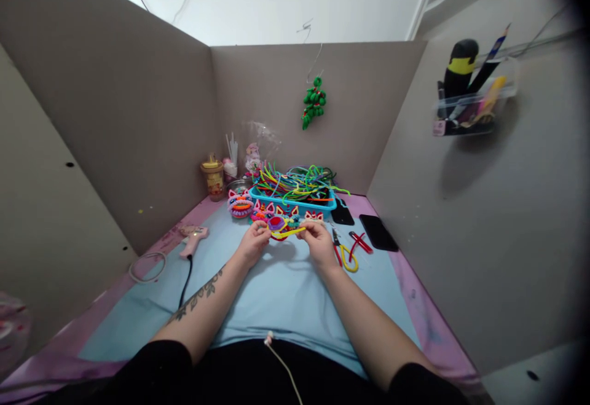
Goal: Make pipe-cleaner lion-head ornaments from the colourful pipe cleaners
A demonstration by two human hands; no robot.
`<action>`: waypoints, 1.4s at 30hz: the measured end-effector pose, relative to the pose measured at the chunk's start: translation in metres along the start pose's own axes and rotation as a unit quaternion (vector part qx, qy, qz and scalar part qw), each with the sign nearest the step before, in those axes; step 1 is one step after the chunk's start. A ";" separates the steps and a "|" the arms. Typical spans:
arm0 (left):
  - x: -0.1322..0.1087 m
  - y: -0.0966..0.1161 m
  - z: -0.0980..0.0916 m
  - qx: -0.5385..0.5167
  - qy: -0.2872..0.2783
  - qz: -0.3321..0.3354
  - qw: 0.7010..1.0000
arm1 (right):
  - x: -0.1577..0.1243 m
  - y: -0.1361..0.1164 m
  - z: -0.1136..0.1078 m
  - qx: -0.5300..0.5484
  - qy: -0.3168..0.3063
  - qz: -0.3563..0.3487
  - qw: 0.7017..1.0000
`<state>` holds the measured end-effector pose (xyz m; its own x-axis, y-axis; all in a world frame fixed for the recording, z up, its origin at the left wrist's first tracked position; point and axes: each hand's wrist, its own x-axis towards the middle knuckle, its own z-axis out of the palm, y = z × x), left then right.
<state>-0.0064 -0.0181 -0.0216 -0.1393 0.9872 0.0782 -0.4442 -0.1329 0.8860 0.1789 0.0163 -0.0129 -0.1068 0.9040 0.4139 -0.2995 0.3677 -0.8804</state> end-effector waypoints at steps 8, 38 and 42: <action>-0.003 0.006 0.008 0.001 0.008 -0.004 1.000 | 0.000 -0.001 -0.004 -0.021 0.060 -0.038 0.997; -0.006 0.014 0.010 -0.045 0.030 -0.025 0.998 | -0.020 0.006 0.021 -0.174 0.005 -0.040 0.984; -0.005 0.013 0.009 -0.044 0.020 -0.026 0.998 | -0.019 0.006 0.019 -0.195 0.020 -0.040 0.980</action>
<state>-0.0036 -0.0238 -0.0068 -0.1487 0.9888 0.0123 -0.5279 -0.0899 0.8445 0.1615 -0.0027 -0.0218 -0.0590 0.8737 0.4830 0.0810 0.4864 -0.8700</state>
